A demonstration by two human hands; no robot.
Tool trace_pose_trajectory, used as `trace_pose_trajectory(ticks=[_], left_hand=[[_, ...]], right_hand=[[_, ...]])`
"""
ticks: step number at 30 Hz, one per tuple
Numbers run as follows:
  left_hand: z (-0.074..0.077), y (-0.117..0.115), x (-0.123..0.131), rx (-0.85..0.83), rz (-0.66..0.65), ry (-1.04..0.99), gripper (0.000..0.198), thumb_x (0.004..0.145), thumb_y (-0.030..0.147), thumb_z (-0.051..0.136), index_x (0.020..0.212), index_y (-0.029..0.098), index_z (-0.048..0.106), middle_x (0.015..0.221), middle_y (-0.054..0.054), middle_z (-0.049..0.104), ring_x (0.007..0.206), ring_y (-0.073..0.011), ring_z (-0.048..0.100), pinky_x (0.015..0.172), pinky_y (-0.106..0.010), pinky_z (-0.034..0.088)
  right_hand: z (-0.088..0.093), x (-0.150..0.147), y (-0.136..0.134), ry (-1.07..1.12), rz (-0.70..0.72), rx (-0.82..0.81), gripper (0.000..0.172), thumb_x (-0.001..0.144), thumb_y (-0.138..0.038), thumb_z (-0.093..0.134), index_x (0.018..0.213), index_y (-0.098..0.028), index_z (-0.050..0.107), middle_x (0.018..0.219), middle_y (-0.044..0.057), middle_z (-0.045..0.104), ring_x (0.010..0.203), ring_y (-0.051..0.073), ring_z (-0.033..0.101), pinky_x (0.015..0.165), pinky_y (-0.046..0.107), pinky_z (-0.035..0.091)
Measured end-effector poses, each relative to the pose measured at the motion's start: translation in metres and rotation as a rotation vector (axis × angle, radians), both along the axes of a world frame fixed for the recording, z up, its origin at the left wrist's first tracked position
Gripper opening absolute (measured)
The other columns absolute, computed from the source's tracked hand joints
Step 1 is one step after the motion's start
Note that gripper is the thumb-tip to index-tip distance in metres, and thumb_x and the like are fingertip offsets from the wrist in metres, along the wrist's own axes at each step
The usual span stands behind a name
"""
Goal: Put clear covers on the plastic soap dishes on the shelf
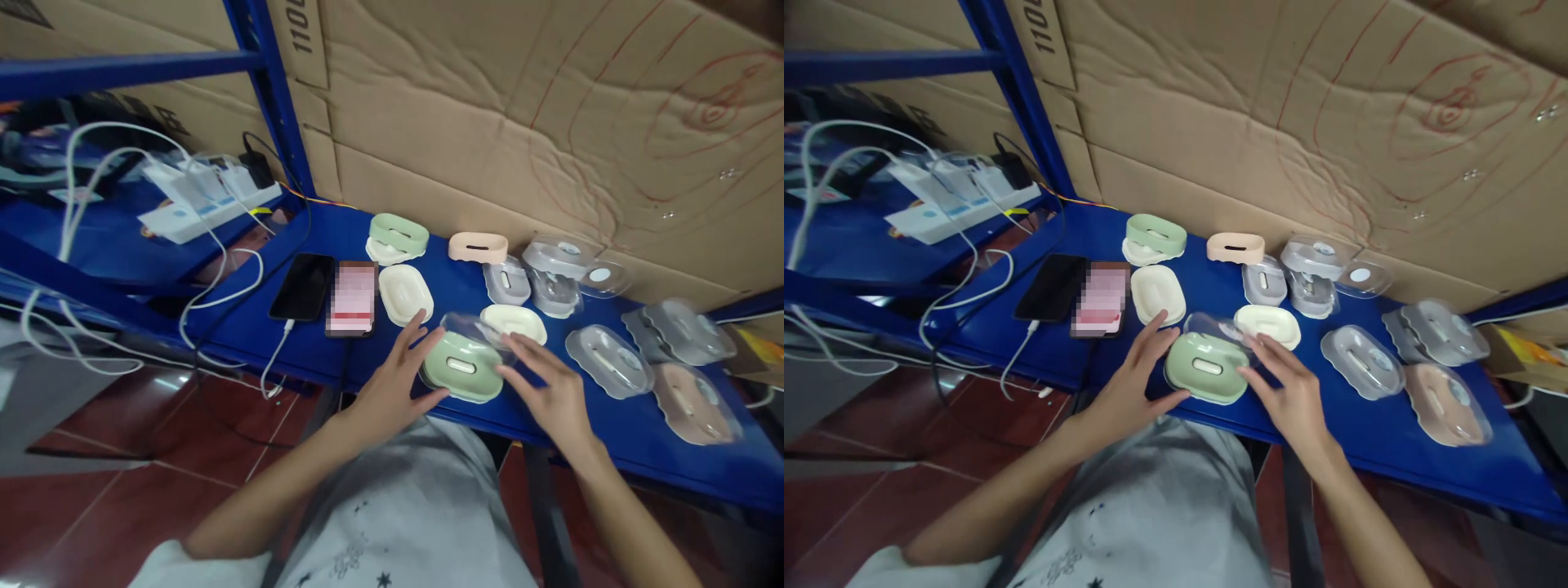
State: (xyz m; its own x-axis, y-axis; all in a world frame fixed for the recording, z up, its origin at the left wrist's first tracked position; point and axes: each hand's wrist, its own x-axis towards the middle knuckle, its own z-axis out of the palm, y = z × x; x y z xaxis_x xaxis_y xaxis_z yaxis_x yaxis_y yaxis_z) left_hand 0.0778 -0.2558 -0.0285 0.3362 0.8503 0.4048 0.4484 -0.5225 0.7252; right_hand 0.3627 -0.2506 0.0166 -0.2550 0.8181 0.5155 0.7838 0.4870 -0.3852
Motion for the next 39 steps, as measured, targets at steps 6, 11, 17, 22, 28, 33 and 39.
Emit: trace_pose_trajectory(ticks=[6, 11, 17, 22, 28, 33, 39], left_hand=[[-0.004, 0.002, -0.003, 0.063, -0.055, 0.1, 0.075, 0.102, 0.036, 0.073, 0.166, 0.041, 0.034, 0.173, -0.009, 0.039, 0.159, -0.0324, 0.044, 0.128, -0.056, 0.045], [-0.007, 0.002, -0.004, 0.086, -0.052, 0.12, 0.064, 0.104, 0.039, 0.07, 0.162, 0.038, 0.042, 0.172, -0.01, 0.04, 0.155, -0.0309, 0.05, 0.124, -0.053, 0.05], [0.001, 0.001, -0.001, 0.047, -0.068, 0.242, 0.061, 0.107, 0.041, 0.065, 0.164, 0.037, 0.041, 0.178, -0.01, 0.03, 0.157, -0.0337, 0.047, 0.119, -0.053, 0.055], [-0.005, 0.004, -0.006, 0.035, -0.1, 0.161, 0.061, 0.106, 0.037, 0.068, 0.162, 0.04, 0.044, 0.176, -0.008, 0.036, 0.154, -0.0308, 0.051, 0.123, -0.053, 0.05], [-0.014, 0.006, -0.009, 0.094, -0.067, 0.08, 0.053, 0.103, 0.038, 0.073, 0.153, 0.036, 0.056, 0.169, -0.008, 0.047, 0.148, -0.0287, 0.059, 0.121, -0.048, 0.053], [-0.006, 0.003, -0.005, 0.003, -0.057, 0.167, 0.063, 0.097, 0.039, 0.08, 0.154, 0.034, 0.053, 0.173, -0.011, 0.041, 0.15, -0.0314, 0.056, 0.118, -0.051, 0.056], [0.0, 0.002, -0.003, -0.013, -0.078, 0.171, 0.063, 0.095, 0.033, 0.082, 0.151, 0.034, 0.055, 0.167, -0.009, 0.049, 0.152, -0.0298, 0.053, 0.124, -0.051, 0.049]], right_hand=[[-0.027, -0.011, -0.033, -0.106, 0.033, 0.055, 0.06, 0.102, -0.034, 0.073, 0.159, -0.038, 0.056, 0.153, 0.009, 0.064, 0.134, 0.03, 0.068, 0.113, 0.05, 0.059], [-0.036, -0.009, -0.038, -0.143, 0.075, 0.091, 0.078, 0.1, -0.029, 0.075, 0.168, -0.04, 0.04, 0.156, 0.012, 0.057, 0.147, 0.034, 0.056, 0.119, 0.057, 0.054], [-0.048, -0.004, -0.046, -0.109, 0.039, 0.112, 0.081, 0.1, -0.023, 0.073, 0.168, -0.048, 0.036, 0.141, 0.01, 0.062, 0.138, 0.033, 0.064, 0.114, 0.055, 0.06], [-0.043, -0.005, -0.047, -0.134, 0.088, 0.091, 0.08, 0.101, -0.021, 0.07, 0.169, -0.046, 0.035, 0.145, 0.011, 0.063, 0.147, 0.036, 0.057, 0.115, 0.06, 0.057], [-0.039, -0.009, -0.043, -0.138, 0.189, -0.038, 0.077, 0.105, -0.023, 0.064, 0.172, -0.04, 0.03, 0.175, 0.008, 0.037, 0.164, 0.035, 0.03, 0.126, 0.06, 0.047], [-0.036, -0.005, -0.043, -0.226, 0.214, -0.045, 0.076, 0.107, -0.028, 0.06, 0.174, -0.038, 0.024, 0.176, 0.009, 0.036, 0.164, 0.032, 0.031, 0.127, 0.059, 0.045], [-0.023, 0.097, -0.027, -0.183, -0.388, 0.149, 0.067, 0.105, -0.049, 0.06, 0.167, -0.029, 0.043, 0.174, 0.016, 0.037, 0.162, 0.04, 0.035, 0.127, 0.071, 0.033]])
